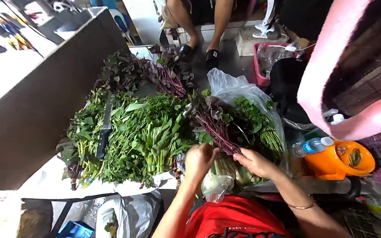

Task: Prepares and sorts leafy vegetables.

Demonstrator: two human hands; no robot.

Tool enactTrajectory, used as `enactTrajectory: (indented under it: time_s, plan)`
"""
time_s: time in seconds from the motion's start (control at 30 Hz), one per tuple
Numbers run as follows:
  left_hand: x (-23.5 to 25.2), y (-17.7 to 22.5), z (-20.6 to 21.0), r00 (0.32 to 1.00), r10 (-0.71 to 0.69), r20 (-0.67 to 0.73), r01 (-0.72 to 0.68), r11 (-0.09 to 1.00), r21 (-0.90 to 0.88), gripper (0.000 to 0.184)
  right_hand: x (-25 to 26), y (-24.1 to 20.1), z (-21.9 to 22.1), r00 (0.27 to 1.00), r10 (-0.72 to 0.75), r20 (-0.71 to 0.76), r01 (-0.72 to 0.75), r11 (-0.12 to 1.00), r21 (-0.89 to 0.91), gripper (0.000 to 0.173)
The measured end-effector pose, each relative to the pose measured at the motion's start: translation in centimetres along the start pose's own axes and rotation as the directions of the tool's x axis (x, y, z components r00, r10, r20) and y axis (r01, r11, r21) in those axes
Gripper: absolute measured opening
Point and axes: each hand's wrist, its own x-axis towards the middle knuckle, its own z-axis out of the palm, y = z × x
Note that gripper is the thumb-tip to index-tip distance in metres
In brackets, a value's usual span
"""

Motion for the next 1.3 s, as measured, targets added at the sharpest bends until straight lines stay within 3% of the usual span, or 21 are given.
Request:
enactTrajectory:
  time_s: [0.03,0.07,0.13,0.23,0.3,0.37,0.47,0.53,0.6,0.67,0.73,0.8,0.9,0.93,1.0,1.07,1.13,1.2,1.3]
  plan:
    - [0.6,-0.4,-1.0,0.977,0.196,-0.082,-0.183,0.972,0.145,0.039,-0.2,-0.3,-1.3,0.999,-0.016,0.034,0.016,1.0,0.018,0.038]
    - [1.6,-0.6,-1.8,0.919,0.388,-0.067,-0.364,0.903,0.228,0.041,-0.3,-0.8,-2.4,0.997,-0.036,0.07,0.035,0.999,0.007,0.036]
    - [4.1,0.5,-2.7,0.775,0.608,0.171,-0.63,0.724,0.281,0.055,-0.2,-1.6,-3.9,0.985,-0.082,0.154,0.093,0.994,-0.064,0.035]
    - [8.3,2.2,-2.3,0.576,0.668,0.471,-0.809,0.549,0.211,0.04,0.1,-2.7,-5.4,0.96,-0.132,0.248,0.178,0.969,-0.173,0.036]
    - [9.8,2.5,-2.1,0.516,0.666,0.539,-0.829,0.545,0.12,0.031,0.0,-2.8,-6.4,0.969,-0.163,0.186,0.188,0.974,-0.124,0.039]
    - [10.6,2.4,-2.6,0.528,0.658,0.537,-0.804,0.59,0.067,0.033,0.4,-2.1,-7.5,0.971,-0.233,-0.046,0.231,0.972,-0.036,0.042]
    - [11.4,1.7,-3.4,0.615,0.643,0.457,-0.743,0.666,0.062,0.037,4.4,0.6,-8.4,0.917,-0.184,-0.354,0.145,0.98,-0.132,0.032]
    - [11.9,1.3,-3.7,0.653,0.632,0.416,-0.713,0.699,0.057,0.039,6.5,0.6,-7.3,0.933,-0.11,-0.344,0.052,0.983,-0.175,0.034]
    - [12.2,1.6,-4.4,0.691,0.61,0.387,-0.669,0.743,0.022,0.041,7.9,-0.3,-6.4,0.954,-0.011,-0.299,-0.015,0.997,-0.082,0.037]
    - [12.6,1.7,-5.6,0.768,0.554,0.322,-0.573,0.819,-0.042,0.039,9.6,0.6,-7.0,0.936,-0.024,-0.35,0.038,0.999,0.034,0.036]
    - [13.5,1.1,-7.9,0.877,0.451,0.165,-0.427,0.889,-0.164,0.04,10.7,2.1,-8.8,0.866,-0.099,-0.491,0.174,0.979,0.11,0.035]
    - [14.8,0.4,-11.1,0.946,0.312,-0.089,-0.324,0.887,-0.329,0.036,10.2,2.5,-11.2,0.785,-0.087,-0.613,0.226,0.962,0.154,0.039]
    - [16.3,-0.6,-16.0,0.902,0.135,-0.411,-0.366,0.744,-0.559,0.029,10.1,3.3,-14.5,0.657,-0.035,-0.753,0.114,0.992,0.053,0.039]
    - [16.5,-0.6,-17.6,0.876,0.098,-0.472,-0.406,0.678,-0.613,0.027,10.2,3.4,-15.2,0.672,-0.032,-0.74,0.021,0.999,-0.024,0.039]
    - [16.2,0.0,-20.1,0.839,0.002,-0.545,-0.448,0.571,-0.687,0.029,10.2,3.6,-15.8,0.77,-0.038,-0.637,-0.139,0.964,-0.225,0.04]
    - [15.5,1.1,-21.8,0.806,-0.106,-0.582,-0.467,0.49,-0.736,0.03,9.9,2.6,-15.5,0.805,-0.073,-0.588,-0.174,0.92,-0.351,0.05]
    - [14.7,2.3,-22.9,0.796,-0.192,-0.575,-0.463,0.419,-0.781,0.028,8.8,-0.1,-14.6,0.731,-0.223,-0.645,-0.048,0.926,-0.374,0.052]
    - [13.7,3.3,-23.1,0.801,-0.231,-0.552,-0.445,0.385,-0.808,0.026,7.3,-3.8,-13.1,0.595,-0.428,-0.68,0.167,0.894,-0.416,0.044]
    - [11.4,5.5,-21.3,0.802,-0.258,-0.539,-0.379,0.476,-0.793,0.024,3.8,-10.3,-9.5,0.356,-0.693,-0.627,0.507,0.707,-0.494,0.031]
